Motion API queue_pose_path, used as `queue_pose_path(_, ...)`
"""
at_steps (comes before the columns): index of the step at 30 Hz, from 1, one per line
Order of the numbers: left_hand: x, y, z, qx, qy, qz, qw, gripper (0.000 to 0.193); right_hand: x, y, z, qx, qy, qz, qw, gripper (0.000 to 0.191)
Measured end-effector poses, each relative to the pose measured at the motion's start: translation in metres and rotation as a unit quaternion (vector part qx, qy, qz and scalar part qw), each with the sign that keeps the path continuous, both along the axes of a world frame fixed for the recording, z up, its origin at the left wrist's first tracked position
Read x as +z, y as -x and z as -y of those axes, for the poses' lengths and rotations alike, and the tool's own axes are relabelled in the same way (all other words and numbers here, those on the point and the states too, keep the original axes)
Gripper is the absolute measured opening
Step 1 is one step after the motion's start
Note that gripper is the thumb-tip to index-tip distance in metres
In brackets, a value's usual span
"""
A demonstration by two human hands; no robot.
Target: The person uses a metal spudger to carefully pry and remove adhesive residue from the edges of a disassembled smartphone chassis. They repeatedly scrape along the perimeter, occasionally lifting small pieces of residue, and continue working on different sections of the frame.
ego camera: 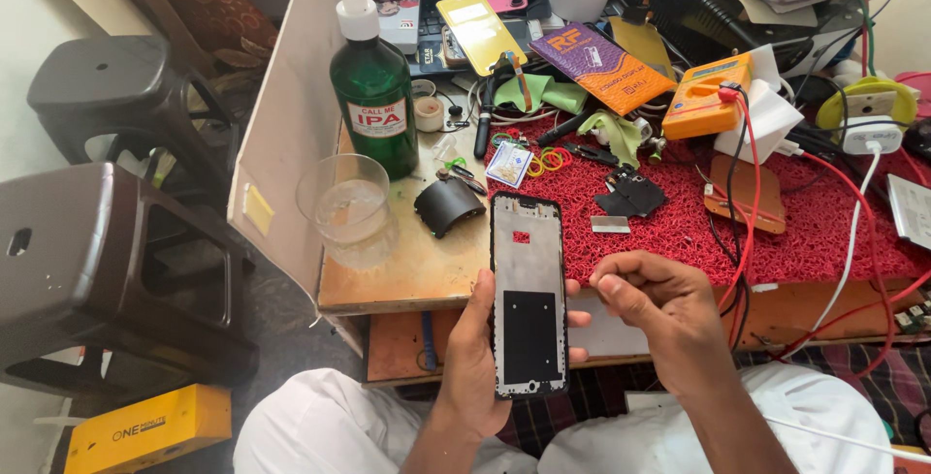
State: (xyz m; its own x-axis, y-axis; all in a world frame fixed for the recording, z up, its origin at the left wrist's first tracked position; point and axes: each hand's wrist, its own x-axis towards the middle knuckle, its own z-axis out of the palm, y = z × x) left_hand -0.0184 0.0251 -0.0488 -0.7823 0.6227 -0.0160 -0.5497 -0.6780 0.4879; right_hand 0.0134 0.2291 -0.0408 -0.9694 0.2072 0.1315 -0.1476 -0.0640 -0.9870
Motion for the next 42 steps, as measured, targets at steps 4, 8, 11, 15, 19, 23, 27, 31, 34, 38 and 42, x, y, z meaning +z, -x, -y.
queue_pose_path(4,-0.004,0.001,-0.001,0.001,0.026,0.007,1.0,0.07,0.01,0.011,-0.009,-0.077,-0.1,0.026,0.992,0.02)
queue_pose_path(8,0.001,0.002,-0.004,0.009,0.066,0.007,0.998,0.065,0.02,0.028,-0.021,-0.153,-0.416,0.07,0.893,0.028)
queue_pose_path(11,0.007,0.005,-0.008,0.011,0.109,-0.04,0.993,0.053,0.024,0.039,-0.026,-0.146,-0.521,0.066,0.839,0.034)
queue_pose_path(15,0.005,0.02,-0.02,0.016,0.24,-0.085,0.967,0.037,0.023,0.048,-0.029,-0.144,-0.548,0.106,0.817,0.038)
queue_pose_path(19,-0.003,0.056,-0.039,0.063,0.319,-0.183,0.928,0.034,0.022,0.051,-0.031,-0.144,-0.566,0.117,0.803,0.039)
queue_pose_path(23,-0.003,0.101,-0.06,0.069,0.359,-0.234,0.901,0.034,0.021,0.049,-0.035,-0.141,-0.564,0.101,0.808,0.041)
queue_pose_path(27,0.002,0.126,-0.069,0.117,0.48,-0.249,0.833,0.041,0.021,0.047,-0.04,-0.133,-0.557,0.098,0.814,0.037)
queue_pose_path(31,0.008,0.122,-0.063,0.165,0.541,-0.292,0.771,0.04,0.02,0.046,-0.045,-0.113,-0.561,0.102,0.814,0.033)
queue_pose_path(34,0.02,0.108,-0.056,0.219,0.617,-0.325,0.683,0.046,0.02,0.047,-0.049,-0.114,-0.536,0.077,0.833,0.028)
queue_pose_path(38,0.054,0.08,-0.052,0.329,0.624,-0.459,0.54,0.045,0.021,0.048,-0.052,-0.15,-0.468,0.02,0.871,0.02)
queue_pose_path(42,0.076,0.033,-0.056,0.388,0.606,-0.497,0.484,0.042,0.023,0.043,-0.045,-0.161,-0.335,-0.006,0.928,0.019)
